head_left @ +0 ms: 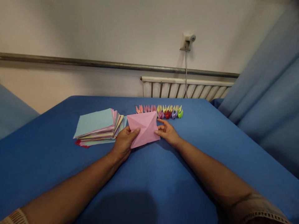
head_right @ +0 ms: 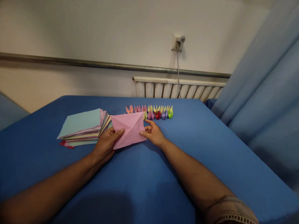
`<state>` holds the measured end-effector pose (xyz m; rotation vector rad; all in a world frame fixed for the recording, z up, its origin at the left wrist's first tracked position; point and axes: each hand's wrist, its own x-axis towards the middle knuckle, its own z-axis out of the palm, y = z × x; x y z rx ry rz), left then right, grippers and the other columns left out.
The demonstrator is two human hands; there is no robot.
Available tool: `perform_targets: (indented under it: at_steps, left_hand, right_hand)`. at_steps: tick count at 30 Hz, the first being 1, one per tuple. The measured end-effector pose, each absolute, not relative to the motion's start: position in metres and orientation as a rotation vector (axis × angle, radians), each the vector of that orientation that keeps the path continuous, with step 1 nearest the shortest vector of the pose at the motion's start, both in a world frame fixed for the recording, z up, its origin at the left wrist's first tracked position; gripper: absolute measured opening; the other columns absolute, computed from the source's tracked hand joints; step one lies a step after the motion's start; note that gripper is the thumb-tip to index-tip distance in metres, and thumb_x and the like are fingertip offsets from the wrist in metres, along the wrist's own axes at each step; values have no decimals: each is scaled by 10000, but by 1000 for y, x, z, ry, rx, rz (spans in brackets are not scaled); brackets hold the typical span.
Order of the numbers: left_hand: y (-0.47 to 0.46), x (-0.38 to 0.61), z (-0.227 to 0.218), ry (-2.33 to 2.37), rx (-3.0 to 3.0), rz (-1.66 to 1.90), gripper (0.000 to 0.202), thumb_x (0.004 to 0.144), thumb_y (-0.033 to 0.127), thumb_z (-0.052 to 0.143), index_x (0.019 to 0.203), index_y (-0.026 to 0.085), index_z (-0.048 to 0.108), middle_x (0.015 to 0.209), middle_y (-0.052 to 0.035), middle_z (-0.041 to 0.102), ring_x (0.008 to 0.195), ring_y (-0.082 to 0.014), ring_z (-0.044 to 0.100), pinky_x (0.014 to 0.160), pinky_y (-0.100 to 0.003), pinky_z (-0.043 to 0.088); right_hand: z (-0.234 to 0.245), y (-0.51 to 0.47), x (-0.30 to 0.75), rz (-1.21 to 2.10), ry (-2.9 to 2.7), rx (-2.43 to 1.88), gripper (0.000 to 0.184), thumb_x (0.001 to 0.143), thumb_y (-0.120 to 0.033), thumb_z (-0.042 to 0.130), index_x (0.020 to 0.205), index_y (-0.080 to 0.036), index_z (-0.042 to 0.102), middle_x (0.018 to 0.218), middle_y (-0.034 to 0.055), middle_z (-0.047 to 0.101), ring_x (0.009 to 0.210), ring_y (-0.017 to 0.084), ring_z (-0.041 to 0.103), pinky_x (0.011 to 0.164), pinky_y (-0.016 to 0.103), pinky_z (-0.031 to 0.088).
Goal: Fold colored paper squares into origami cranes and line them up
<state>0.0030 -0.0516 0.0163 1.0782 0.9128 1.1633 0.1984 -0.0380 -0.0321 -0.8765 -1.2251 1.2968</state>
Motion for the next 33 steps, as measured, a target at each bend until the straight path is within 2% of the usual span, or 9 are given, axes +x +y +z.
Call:
perform_targets:
  at_steps: [3,8,11,15,19,25,29,31,33]
  left_hand:
    - [-45,-1,9,949,1126,1172,545,633,428,785,1055,119,630,894,-75,725,802,-219,672,750,-335,523]
    - [-35,-8,-3,1173,1275,1187,333,648,375,763,827,144,603,658,12,648,600,-135,599,582,-238,460]
    - [-31,-11,-8,1231,1398,1176,350,701,331,714,973,148,592,613,45,602,571,-113,577,570,-219,445]
    - [-30,-13,-10,1152,1566,1179,673,765,274,629,1385,194,378,869,-5,684,769,-144,652,749,-291,517]
    - [-35,-14,-8,1162,1907,1080,492,834,270,522,1320,192,509,1207,-76,639,1063,-204,617,980,-390,465]
    - [-37,-19,-3,1157,2351,977,452,871,229,470,1321,210,514,1301,-80,578,1201,-227,539,1057,-427,409]
    - [-39,-18,1,1237,2470,1049,603,812,266,608,1386,218,429,1516,-122,292,1367,-302,342,1089,-490,352]
    - [-42,-18,5,1296,2552,1078,637,801,271,639,1396,243,415,1581,-102,87,1428,-349,178,1102,-540,301]
    - [-44,-17,8,1286,2666,1079,548,818,255,631,1345,287,483,1592,-56,13,1441,-364,93,1111,-575,249]
  right_hand:
    - [-34,-34,203,1280,-1210,-882,668,638,-301,759,1217,-215,437,642,-81,548,544,102,513,567,239,398]
    - [-36,-30,217,1233,-1217,-963,624,653,-294,728,1209,-219,455,581,-101,461,469,80,388,507,225,298]
    - [-37,-29,223,1233,-1247,-1036,619,649,-269,711,1211,-206,460,568,-99,451,463,82,369,500,226,284]
    - [-35,-29,224,1236,-1297,-1053,602,667,-244,676,1237,-208,485,577,-90,448,470,82,358,488,225,272]
    - [-32,-31,224,1194,-1327,-1070,427,685,-255,646,1107,-206,609,603,-68,469,494,78,348,490,224,262]
    - [-28,-35,227,1289,-1285,-1067,282,661,-246,630,923,-181,711,723,-17,633,571,86,473,569,232,350]
    - [-27,-36,230,1374,-1250,-1026,314,646,-204,627,941,-205,735,721,-17,681,588,98,541,629,252,420]
    - [-27,-36,231,1411,-1257,-965,296,643,-222,678,933,-214,741,841,8,721,698,126,615,731,290,461]
    - [-28,-35,233,1420,-1298,-928,282,648,-269,729,924,-216,743,948,36,729,806,156,650,825,334,468]
